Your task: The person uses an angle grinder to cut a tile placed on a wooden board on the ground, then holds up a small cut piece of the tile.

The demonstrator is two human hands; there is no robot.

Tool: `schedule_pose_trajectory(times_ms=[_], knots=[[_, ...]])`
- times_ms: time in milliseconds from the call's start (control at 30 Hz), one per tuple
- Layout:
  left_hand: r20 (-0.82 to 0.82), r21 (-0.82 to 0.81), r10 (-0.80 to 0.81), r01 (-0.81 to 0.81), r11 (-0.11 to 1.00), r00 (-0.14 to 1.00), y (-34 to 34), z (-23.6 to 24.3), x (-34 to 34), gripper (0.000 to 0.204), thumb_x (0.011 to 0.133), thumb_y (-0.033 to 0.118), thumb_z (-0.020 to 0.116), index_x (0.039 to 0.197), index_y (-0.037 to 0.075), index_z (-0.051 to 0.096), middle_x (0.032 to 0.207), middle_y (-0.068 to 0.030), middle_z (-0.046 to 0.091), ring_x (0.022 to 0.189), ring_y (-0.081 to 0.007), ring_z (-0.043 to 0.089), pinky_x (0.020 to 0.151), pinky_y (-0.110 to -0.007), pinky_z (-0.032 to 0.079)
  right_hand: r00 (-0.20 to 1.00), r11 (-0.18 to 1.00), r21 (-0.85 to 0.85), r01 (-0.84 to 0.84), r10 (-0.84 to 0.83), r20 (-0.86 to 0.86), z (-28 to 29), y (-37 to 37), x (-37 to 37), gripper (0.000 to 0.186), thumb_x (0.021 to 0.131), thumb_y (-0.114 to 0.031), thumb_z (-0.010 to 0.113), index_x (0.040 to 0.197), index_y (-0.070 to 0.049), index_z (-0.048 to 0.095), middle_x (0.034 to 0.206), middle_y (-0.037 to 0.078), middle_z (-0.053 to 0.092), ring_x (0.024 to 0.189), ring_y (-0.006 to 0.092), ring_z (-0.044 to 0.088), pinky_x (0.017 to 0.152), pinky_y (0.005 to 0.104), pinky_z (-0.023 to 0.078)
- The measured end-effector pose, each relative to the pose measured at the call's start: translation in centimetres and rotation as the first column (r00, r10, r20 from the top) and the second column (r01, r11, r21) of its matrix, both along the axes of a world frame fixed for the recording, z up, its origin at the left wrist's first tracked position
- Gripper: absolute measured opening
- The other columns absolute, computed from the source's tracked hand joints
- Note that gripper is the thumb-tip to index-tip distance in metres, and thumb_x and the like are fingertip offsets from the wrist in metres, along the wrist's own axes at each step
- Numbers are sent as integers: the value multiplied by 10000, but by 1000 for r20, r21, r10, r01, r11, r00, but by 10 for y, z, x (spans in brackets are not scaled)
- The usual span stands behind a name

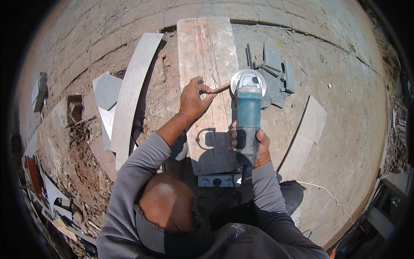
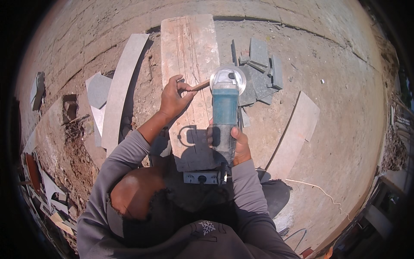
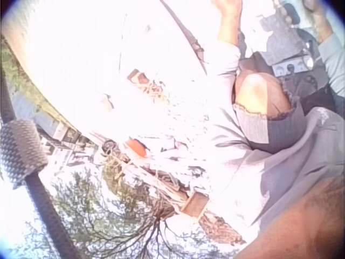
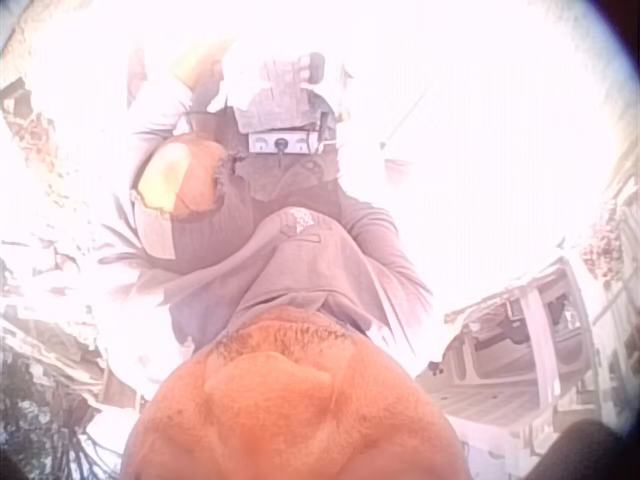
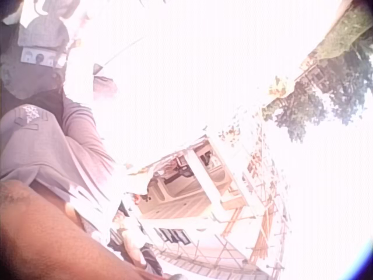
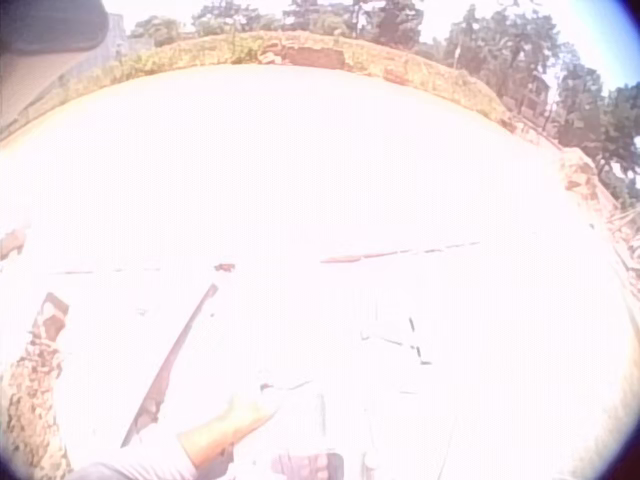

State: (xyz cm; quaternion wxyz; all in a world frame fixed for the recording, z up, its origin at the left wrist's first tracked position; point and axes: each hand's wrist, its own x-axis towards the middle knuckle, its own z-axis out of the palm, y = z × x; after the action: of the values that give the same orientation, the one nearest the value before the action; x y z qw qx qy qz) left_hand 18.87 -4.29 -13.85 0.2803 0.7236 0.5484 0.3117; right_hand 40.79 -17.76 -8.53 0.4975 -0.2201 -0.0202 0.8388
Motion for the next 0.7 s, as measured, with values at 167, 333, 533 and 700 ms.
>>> schedule_pose_trajectory(times_ms=[167,333,533,700], knots=[[-10,14,0,0,1000,1000,-1,1,1,652,768,140,842,1261,-35,452,889,-75,721,840,-219,693,789,-333,558,998,998,47,34,-37,45,-4,3,7,826,749,-510,799,1268,68,520,992,190,654,835,267,696,707,368,594],[27,8,9,-9,1000,1000,0,-1,-1,627,769,133,834,1251,-23,464,884,-68,713,833,-227,685,807,-346,537,994,994,80,78,-83,69,-7,5,16,836,754,-535,792,1264,70,522,982,194,648,826,260,690,708,359,598],[-16,120,59,-57,991,998,-6,9,-8,638,757,127,826,1274,8,472,923,-59,702,896,-266,656,839,-390,505,989,982,155,111,-124,76,-3,0,25,830,785,-542,768,1281,71,508,996,206,643,828,265,691,713,363,604],[44,46,-135,133,990,990,-28,18,-13,757,768,106,822,1394,10,407,964,-76,705,945,-294,655,873,-396,502,988,978,174,113,-130,89,0,-7,33,823,802,-538,753,1288,76,496,1007,207,640,838,272,689,728,370,602]])
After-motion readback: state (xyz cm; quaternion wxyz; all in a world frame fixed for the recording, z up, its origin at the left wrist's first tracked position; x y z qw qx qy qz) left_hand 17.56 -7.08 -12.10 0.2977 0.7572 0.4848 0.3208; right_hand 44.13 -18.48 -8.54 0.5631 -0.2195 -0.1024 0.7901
